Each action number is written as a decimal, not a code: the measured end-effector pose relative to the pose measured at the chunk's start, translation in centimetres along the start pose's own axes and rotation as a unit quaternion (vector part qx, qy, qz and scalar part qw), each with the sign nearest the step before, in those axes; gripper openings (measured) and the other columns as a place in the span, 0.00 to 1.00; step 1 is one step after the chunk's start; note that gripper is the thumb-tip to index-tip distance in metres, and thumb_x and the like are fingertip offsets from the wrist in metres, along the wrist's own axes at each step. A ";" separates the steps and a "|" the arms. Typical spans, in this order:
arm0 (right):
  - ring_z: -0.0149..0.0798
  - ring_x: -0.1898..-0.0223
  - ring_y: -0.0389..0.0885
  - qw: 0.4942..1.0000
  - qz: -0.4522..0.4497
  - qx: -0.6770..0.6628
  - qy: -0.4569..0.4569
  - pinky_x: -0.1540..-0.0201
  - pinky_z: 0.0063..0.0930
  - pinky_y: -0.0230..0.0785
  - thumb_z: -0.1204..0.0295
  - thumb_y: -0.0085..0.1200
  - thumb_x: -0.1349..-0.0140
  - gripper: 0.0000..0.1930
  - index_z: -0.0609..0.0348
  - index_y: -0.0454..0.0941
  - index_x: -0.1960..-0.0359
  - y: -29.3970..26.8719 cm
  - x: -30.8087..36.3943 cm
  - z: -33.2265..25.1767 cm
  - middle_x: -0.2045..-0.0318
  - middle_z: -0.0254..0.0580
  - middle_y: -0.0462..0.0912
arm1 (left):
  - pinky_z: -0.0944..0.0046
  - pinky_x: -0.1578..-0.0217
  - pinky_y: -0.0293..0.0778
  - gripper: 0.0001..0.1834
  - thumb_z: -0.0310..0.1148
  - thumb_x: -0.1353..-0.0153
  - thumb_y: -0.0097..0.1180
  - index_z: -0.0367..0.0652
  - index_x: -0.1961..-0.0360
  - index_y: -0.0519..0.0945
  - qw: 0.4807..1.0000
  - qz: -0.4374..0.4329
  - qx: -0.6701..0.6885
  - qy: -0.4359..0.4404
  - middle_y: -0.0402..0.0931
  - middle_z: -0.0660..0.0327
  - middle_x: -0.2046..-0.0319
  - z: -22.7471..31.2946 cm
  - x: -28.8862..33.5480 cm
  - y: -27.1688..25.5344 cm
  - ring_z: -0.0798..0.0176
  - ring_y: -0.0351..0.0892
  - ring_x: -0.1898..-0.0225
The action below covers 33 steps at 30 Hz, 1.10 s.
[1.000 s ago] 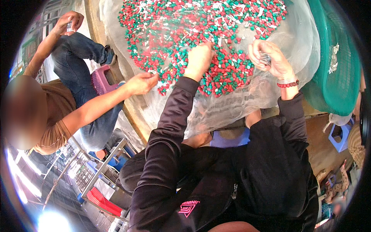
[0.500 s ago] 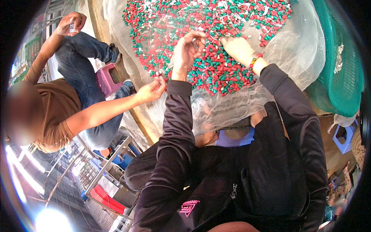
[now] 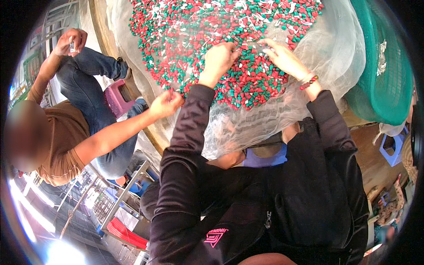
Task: The person sorts small red and green objects by picking them up from a pile on a plastic sheet and placing them into a green basket.
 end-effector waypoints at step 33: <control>0.48 0.68 0.81 0.903 -0.036 0.422 -0.071 0.70 0.36 0.73 0.74 0.43 0.42 0.17 0.56 0.65 0.50 0.5 1.0 -0.5 0.70 0.50 0.78 | 0.56 0.70 0.74 0.19 0.42 0.47 0.59 0.62 0.52 0.76 0.988 -0.129 -0.035 -0.082 0.80 0.57 0.71 -4.8 0.9 -0.7 0.52 0.80 0.69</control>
Point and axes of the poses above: each hand's wrist, its own x-axis away from the middle knuckle, its own y-axis out of the palm, z = x × y, the point moved 5 cm from there along -x, towards the middle knuckle
